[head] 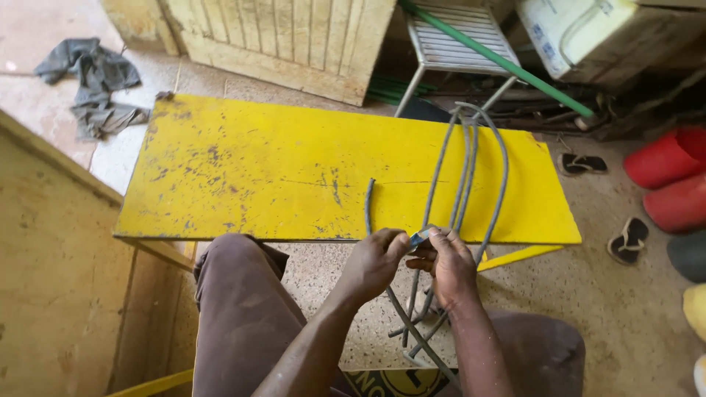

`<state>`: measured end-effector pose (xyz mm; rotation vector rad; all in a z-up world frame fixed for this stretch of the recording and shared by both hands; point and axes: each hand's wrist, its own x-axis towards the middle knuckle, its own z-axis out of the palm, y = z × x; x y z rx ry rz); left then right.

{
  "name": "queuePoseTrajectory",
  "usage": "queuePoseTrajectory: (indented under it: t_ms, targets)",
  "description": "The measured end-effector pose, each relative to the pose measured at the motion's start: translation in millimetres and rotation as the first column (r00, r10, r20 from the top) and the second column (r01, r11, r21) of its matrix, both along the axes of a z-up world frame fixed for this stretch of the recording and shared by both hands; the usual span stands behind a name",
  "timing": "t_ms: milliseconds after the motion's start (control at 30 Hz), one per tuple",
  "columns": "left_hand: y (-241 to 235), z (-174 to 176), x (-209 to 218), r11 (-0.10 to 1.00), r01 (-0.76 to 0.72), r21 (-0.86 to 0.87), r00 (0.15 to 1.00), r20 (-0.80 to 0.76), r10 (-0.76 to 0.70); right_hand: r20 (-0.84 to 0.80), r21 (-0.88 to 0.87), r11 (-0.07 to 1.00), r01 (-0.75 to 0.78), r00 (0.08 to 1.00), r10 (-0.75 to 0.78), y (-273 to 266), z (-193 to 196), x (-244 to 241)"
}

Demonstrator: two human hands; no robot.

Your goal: Using a small blade to scrape or strip insulation from long metal wires on a yellow work table.

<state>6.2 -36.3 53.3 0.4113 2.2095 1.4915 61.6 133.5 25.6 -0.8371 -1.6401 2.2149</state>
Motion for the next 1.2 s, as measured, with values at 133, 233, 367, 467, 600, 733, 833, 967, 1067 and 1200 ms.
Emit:
queuePoseTrajectory:
  t_ms: [133, 233, 367, 467, 600, 733, 833, 967, 1067, 1200]
  targets:
    - [12, -22, 19, 0.977, -0.034, 0.212, 0.962, 0.271, -0.025, -0.047, 0.005, 1.0, 0.02, 0.999, -0.02, 6, -8, 34]
    - [21, -46, 25, 0.978, -0.027, 0.209, 0.96, 0.278, -0.033, 0.025, 0.081, 0.993, 0.084, 0.996, -0.087, 1, 3, 50]
    - [22, -35, 30, 0.977, -0.01, 0.213, 0.98, 0.197, -0.032, 0.025, 0.095, 0.989, 0.115, 0.993, -0.118, 6, 8, 56]
    - [21, -37, 36, 0.974, -0.029, 0.226, 0.972, 0.235, -0.025, 0.018, 0.07, 0.985, 0.158, 0.987, -0.16, 9, -1, 56]
    - [20, -41, 37, 0.956, -0.073, 0.285, 0.969, 0.247, 0.0, 0.013, 0.128, 0.988, 0.086, 0.996, -0.089, 11, -10, 55]
    - [20, -55, 36, 0.947, -0.078, 0.311, 0.965, 0.264, -0.007, -0.003, 0.217, 0.976, -0.009, 1.0, 0.01, 12, -10, 58]
    - [18, -38, 37, 0.923, -0.116, 0.366, 0.95, 0.312, -0.005, -0.019, 0.223, 0.975, -0.016, 1.0, 0.021, 14, -9, 57]
    - [24, -43, 38, 0.906, -0.13, 0.402, 0.939, 0.343, -0.017, -0.018, 0.18, 0.984, -0.02, 1.0, 0.024, 17, -25, 57]
    - [27, -45, 37, 0.899, -0.132, 0.418, 0.944, 0.331, -0.015, -0.019, 0.222, 0.974, -0.05, 0.998, 0.055, 15, -18, 58]
    - [27, -44, 35, 0.913, -0.117, 0.39, 0.954, 0.298, -0.005, -0.021, 0.264, 0.961, -0.079, 0.996, 0.087, -2, -8, 57]
